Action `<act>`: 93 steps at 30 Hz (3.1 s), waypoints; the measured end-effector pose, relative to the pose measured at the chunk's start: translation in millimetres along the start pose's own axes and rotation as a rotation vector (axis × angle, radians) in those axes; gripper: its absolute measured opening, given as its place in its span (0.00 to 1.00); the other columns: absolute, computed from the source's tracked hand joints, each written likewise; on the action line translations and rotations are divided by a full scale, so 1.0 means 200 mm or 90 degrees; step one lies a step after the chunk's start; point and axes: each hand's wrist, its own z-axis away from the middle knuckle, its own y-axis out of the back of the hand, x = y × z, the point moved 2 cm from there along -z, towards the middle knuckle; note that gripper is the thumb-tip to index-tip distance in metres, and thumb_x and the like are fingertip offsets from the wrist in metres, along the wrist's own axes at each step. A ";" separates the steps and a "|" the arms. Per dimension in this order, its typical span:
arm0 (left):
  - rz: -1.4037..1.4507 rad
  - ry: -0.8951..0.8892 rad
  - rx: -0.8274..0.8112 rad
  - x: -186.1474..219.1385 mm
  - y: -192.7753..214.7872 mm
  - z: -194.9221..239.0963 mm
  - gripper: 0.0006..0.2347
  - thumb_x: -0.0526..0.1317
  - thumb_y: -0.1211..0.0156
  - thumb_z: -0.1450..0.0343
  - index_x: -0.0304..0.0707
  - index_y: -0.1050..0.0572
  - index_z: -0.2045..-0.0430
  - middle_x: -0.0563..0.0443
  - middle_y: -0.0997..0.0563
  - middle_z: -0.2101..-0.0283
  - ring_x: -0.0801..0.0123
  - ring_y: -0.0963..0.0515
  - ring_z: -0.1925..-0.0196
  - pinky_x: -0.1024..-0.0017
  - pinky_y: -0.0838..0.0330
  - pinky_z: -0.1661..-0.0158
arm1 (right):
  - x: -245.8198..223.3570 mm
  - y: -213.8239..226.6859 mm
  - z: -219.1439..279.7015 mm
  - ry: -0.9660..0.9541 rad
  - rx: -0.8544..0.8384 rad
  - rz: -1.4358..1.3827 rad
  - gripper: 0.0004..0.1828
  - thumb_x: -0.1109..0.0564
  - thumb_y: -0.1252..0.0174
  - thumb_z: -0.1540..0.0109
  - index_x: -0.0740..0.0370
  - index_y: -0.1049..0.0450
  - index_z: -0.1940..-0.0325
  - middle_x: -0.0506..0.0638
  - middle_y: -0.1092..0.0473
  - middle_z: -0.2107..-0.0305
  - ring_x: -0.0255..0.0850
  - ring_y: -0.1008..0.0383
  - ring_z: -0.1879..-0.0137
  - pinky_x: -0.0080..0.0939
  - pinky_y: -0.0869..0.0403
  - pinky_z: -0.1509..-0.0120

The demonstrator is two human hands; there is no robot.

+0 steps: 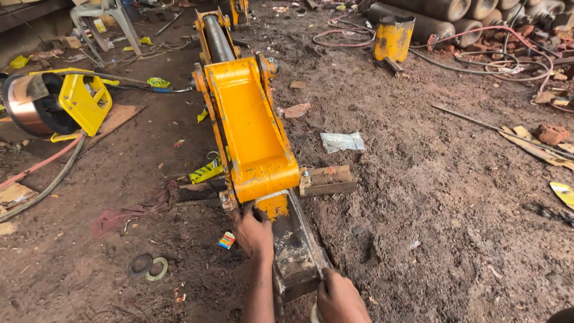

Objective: The person uses a metal ruler to measure various sections of a yellow excavator arm resting on the ground. The person repeatedly positions the ruler against different parts of the arm, adjusts its placement, and appears to read measurements throughout the clip.

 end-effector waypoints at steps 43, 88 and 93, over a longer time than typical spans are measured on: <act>0.030 -0.032 0.027 0.08 0.10 0.05 0.16 0.36 0.35 0.34 0.43 0.20 0.52 0.37 0.24 0.48 0.50 0.21 0.48 0.55 0.22 0.54 | 0.15 -0.15 -0.13 -0.007 0.043 0.014 0.22 0.52 0.47 0.38 0.55 0.26 0.40 0.65 0.23 0.57 0.55 0.21 0.45 0.52 0.26 0.34; 0.031 -0.012 -0.010 0.03 0.05 0.02 0.14 0.36 0.35 0.32 0.42 0.21 0.52 0.42 0.23 0.50 0.57 0.19 0.50 0.61 0.18 0.57 | -0.03 0.06 0.06 0.016 -0.077 0.043 0.19 0.52 0.56 0.32 0.61 0.25 0.45 0.59 0.21 0.66 0.50 0.16 0.56 0.53 0.21 0.45; 0.124 0.038 -0.155 -0.09 -0.01 -0.01 0.17 0.37 0.36 0.30 0.43 0.26 0.46 0.39 0.28 0.46 0.55 0.22 0.51 0.61 0.18 0.58 | 0.07 0.27 0.13 0.089 -0.135 0.070 0.19 0.56 0.52 0.35 0.53 0.28 0.40 0.53 0.22 0.75 0.45 0.16 0.66 0.47 0.18 0.55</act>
